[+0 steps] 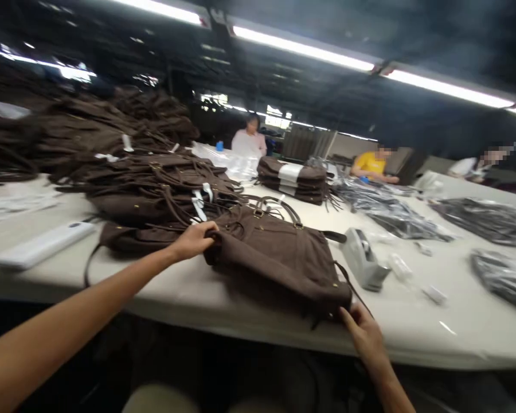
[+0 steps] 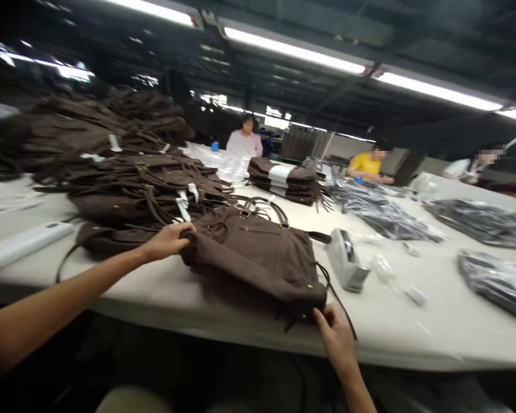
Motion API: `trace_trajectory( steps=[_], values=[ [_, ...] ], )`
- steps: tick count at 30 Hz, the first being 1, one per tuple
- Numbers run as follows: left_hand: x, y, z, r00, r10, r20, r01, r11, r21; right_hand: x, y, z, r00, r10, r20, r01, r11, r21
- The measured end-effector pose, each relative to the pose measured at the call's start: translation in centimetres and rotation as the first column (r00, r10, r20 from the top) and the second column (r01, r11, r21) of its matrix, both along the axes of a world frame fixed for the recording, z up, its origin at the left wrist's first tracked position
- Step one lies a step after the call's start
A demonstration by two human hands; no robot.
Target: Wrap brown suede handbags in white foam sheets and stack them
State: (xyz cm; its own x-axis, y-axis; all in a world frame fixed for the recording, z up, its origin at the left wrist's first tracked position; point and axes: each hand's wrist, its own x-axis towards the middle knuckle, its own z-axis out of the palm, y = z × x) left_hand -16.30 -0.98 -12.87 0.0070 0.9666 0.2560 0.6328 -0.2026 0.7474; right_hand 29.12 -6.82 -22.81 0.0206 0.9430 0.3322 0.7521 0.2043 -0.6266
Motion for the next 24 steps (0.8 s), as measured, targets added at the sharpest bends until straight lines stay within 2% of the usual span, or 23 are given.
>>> trace_trajectory(
  steps=[2, 3, 5, 6, 7, 9, 11, 13, 15, 19, 24],
  values=[
    [0.1, 0.8, -0.3, 1.0, 0.002, -0.018, -0.002, 1.0, -0.022, 1.6, 0.1, 0.8, 0.999, -0.037, -0.033, 0.036, 0.999, -0.029],
    [0.1, 0.7, -0.4, 1.0, 0.005, -0.031, -0.006, 1.0, -0.028, 1.5, 0.1, 1.7, 0.996, -0.066, -0.055, 0.068, 0.997, 0.022],
    [0.1, 0.2, -0.2, 0.998, 0.015, -0.057, -0.016, 0.999, -0.034, 0.0, -0.2, 4.1, 0.991, -0.113, -0.068, 0.126, 0.963, 0.238],
    [0.0, -0.1, -0.1, 0.997, 0.019, -0.07, -0.021, 0.999, -0.034, -1.2, -0.3, 5.5, 0.994, -0.1, -0.04, 0.108, 0.934, 0.34],
    [0.0, -0.4, 0.2, 0.996, 0.023, -0.082, -0.026, 0.999, -0.03, -2.5, -0.3, 6.8, 0.999, -0.038, 0.021, 0.027, 0.921, 0.389],
    [0.1, -0.8, 0.9, 0.994, 0.029, -0.101, -0.031, 0.999, -0.013, -5.0, 0.0, 9.0, 0.973, 0.148, 0.176, -0.197, 0.931, 0.306],
    [0.1, -1.1, 1.7, 0.993, 0.023, -0.114, -0.023, 1.0, 0.004, -6.6, 1.1, 10.2, 0.912, 0.316, 0.26, -0.346, 0.935, 0.077],
    [0.1, -1.3, 2.4, 0.991, 0.032, -0.131, -0.028, 0.999, 0.034, -7.1, 2.6, 10.6, 0.874, 0.422, 0.239, -0.4, 0.906, -0.138],
    [-0.1, -1.2, 2.6, 0.984, 0.066, -0.162, -0.057, 0.997, 0.061, -7.1, 3.7, 10.4, 0.858, 0.475, 0.196, -0.422, 0.869, -0.257],
    [-0.4, -0.7, 1.9, 0.969, 0.139, -0.205, -0.124, 0.989, 0.084, -7.6, 3.7, 9.4, 0.825, 0.483, 0.293, -0.4, 0.866, -0.3],
    [-1.1, 0.1, 1.1, 0.971, 0.12, -0.205, -0.111, 0.992, 0.058, -9.6, 1.7, 8.1, 0.68, 0.523, 0.514, -0.408, 0.852, -0.328]
  ],
)
